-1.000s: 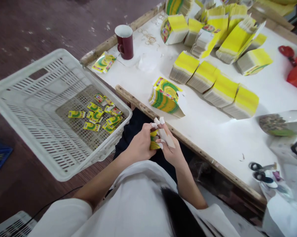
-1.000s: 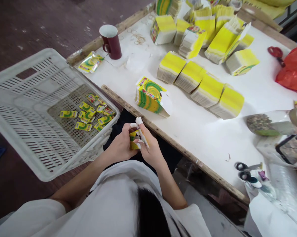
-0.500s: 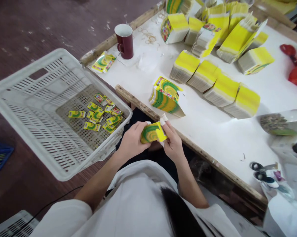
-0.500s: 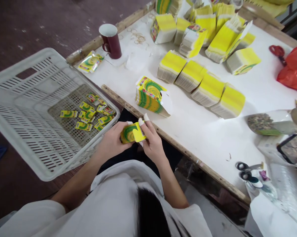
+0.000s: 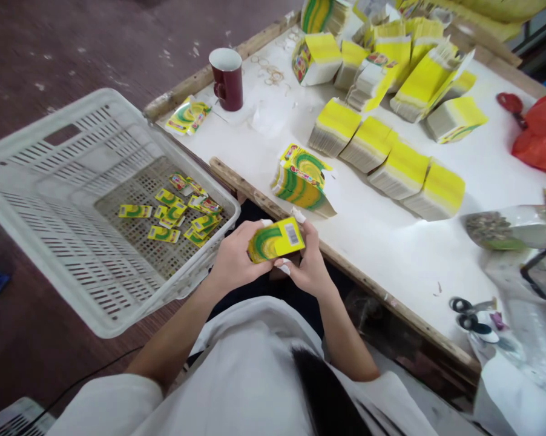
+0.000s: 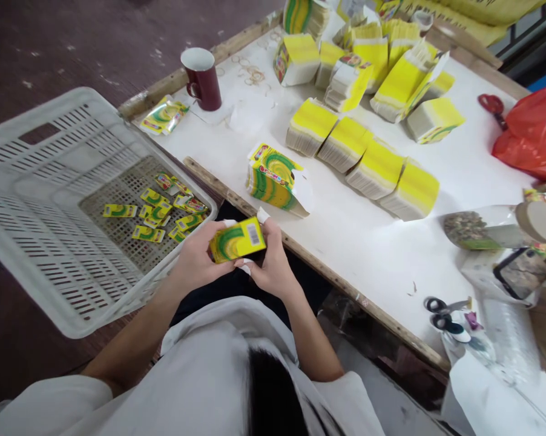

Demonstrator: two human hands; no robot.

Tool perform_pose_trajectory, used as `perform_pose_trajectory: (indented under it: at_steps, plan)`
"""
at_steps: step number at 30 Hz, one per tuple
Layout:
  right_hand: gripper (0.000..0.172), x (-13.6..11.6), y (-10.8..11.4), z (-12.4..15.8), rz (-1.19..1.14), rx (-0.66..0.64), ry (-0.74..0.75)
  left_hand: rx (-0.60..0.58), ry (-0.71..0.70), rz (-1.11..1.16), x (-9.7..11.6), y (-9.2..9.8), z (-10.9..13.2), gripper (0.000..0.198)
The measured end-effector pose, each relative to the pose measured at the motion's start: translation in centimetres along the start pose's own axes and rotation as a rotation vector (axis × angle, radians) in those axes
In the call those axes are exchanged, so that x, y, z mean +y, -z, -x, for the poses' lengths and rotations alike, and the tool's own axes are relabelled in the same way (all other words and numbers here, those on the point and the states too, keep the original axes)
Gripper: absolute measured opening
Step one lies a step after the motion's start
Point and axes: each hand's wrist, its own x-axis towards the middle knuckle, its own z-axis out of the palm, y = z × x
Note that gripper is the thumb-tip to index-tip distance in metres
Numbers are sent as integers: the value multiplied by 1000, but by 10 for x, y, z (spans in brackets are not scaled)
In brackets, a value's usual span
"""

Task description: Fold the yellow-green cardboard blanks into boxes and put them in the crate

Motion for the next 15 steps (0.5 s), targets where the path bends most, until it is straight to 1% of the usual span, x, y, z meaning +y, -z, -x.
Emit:
perform_pose_trajectory:
  at_steps: [1, 2, 4, 5, 6, 7, 8, 10, 12, 14, 15]
  plan:
    - [76, 0, 2, -4, 13, 33, 5, 131, 38, 152, -3, -1, 2, 60]
    - [68, 1, 7, -11, 46, 101, 11, 283, 79, 324, -7, -2, 3, 59]
    - [44, 3, 23, -30, 177, 289, 10, 562, 178, 670, -16, -3, 2, 62]
    - [35, 5, 31, -41, 267, 380, 3, 653, 241, 810, -20, -4, 2, 66]
    - [31, 8, 39, -53, 359, 436, -9, 703, 314, 917, -23, -5, 1, 71]
    - [29, 12, 46, -64, 446, 469, -24, 715, 394, 987, -26, -7, 0, 72]
    - [28, 17, 51, -75, 523, 487, -42, 693, 465, 1025, -28, -9, 1, 71]
    - [25, 26, 54, -93, 645, 486, -89, 579, 553, 1025, -31, -14, 2, 61]
    - [21, 33, 54, -104, 709, 457, -135, 467, 576, 974, -31, -18, 5, 49]
    - [21, 36, 53, -110, 710, 430, -167, 424, 576, 922, -30, -21, 7, 42]
    - [23, 36, 53, -111, 694, 424, -177, 413, 582, 905, -29, -21, 7, 42]
